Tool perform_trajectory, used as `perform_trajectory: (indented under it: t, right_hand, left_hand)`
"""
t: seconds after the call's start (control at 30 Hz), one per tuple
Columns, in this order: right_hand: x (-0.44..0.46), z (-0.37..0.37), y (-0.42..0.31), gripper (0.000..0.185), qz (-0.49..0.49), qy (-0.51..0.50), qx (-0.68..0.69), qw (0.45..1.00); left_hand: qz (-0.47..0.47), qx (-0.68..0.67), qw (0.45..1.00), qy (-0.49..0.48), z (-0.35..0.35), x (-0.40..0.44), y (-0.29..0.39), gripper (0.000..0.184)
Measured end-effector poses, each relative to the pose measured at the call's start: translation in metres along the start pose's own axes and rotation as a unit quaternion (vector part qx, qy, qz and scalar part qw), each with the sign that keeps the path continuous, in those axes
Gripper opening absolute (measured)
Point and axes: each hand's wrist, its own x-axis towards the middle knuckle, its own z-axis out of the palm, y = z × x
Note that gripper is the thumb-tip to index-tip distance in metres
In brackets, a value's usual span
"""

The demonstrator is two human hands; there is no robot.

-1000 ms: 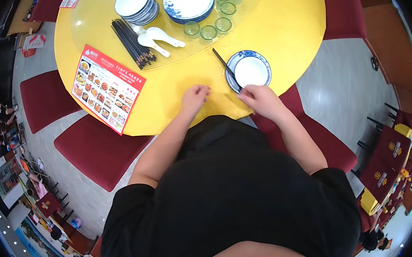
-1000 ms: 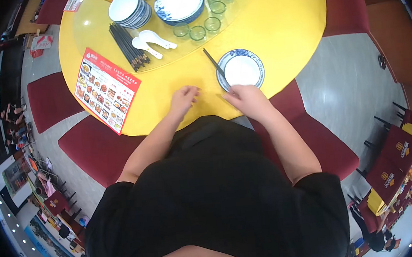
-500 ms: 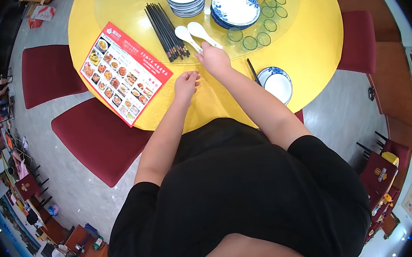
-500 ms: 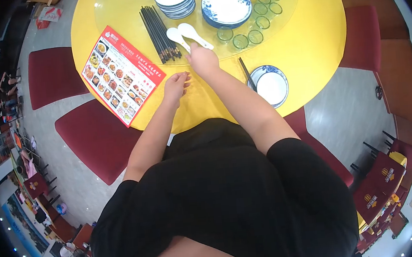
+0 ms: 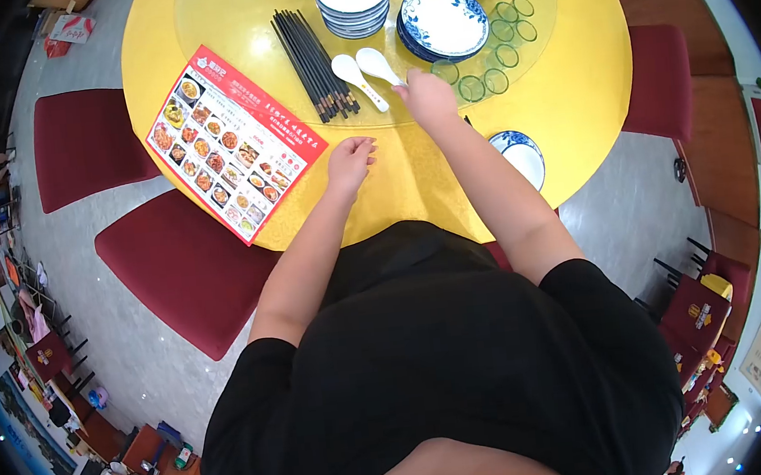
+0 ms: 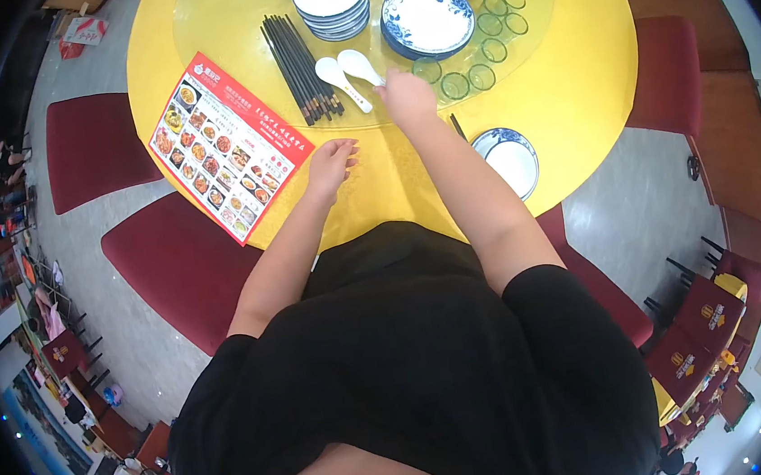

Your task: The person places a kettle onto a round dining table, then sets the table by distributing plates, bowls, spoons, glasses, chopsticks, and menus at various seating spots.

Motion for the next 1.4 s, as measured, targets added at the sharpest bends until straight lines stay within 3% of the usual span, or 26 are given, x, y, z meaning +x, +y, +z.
perform_trajectory:
  t: [0.23,0.5,0.6,0.7,0.8,0.9,1.03,1.17,1.33,1.4]
  right_hand:
    - [0.005,-0.011,-0.001,0.027,-0.008,-0.041,-0.020,0.999]
    - [0.011,0.006,0.011,0.021,-0.047,-0.001,0.018,0.999]
    - [0.009,0.002,0.013,0.021,-0.070,0.008,0.015,0.997]
    - [0.006,0.001,0.014,0.022,-0.093,0.061,0.032,0.993]
    - [-0.006,-0.010,0.004,0.016,-0.094,0.093,0.067,0.989]
    - [-0.043,-0.048,0.011,0.012,-0.082,0.128,0.114,0.982]
    - [-0.104,-0.066,0.072,0.012,-0.036,0.215,0.139,0.966]
    - [-0.160,-0.073,0.129,0.013,0.019,0.231,0.113,0.966]
    - [-0.180,-0.054,0.178,0.017,0.086,0.127,0.076,0.985]
    - [-0.176,-0.048,0.184,0.021,0.090,0.067,0.082,0.990]
  left_hand:
    - [0.011,0.010,0.998,-0.055,0.021,0.010,0.017,0.025]
    - [-0.015,-0.032,0.994,-0.105,0.046,0.024,0.043,0.029]
    - [-0.020,-0.056,0.994,-0.088,0.055,0.025,0.047,0.025]
    - [-0.032,-0.074,0.992,-0.100,0.056,0.021,0.055,0.034]
    - [0.029,-0.161,0.985,-0.058,0.054,0.012,0.058,0.036]
    - [0.071,-0.182,0.974,-0.118,0.063,-0.018,0.077,0.040]
    - [0.080,-0.069,0.956,-0.273,0.107,-0.053,0.079,0.051]
    - [0.004,0.010,0.905,-0.424,0.163,-0.075,0.076,0.063]
    - [-0.185,-0.007,0.893,-0.410,0.221,-0.064,0.053,0.058]
    - [-0.207,-0.032,0.897,-0.390,0.226,-0.056,0.043,0.052]
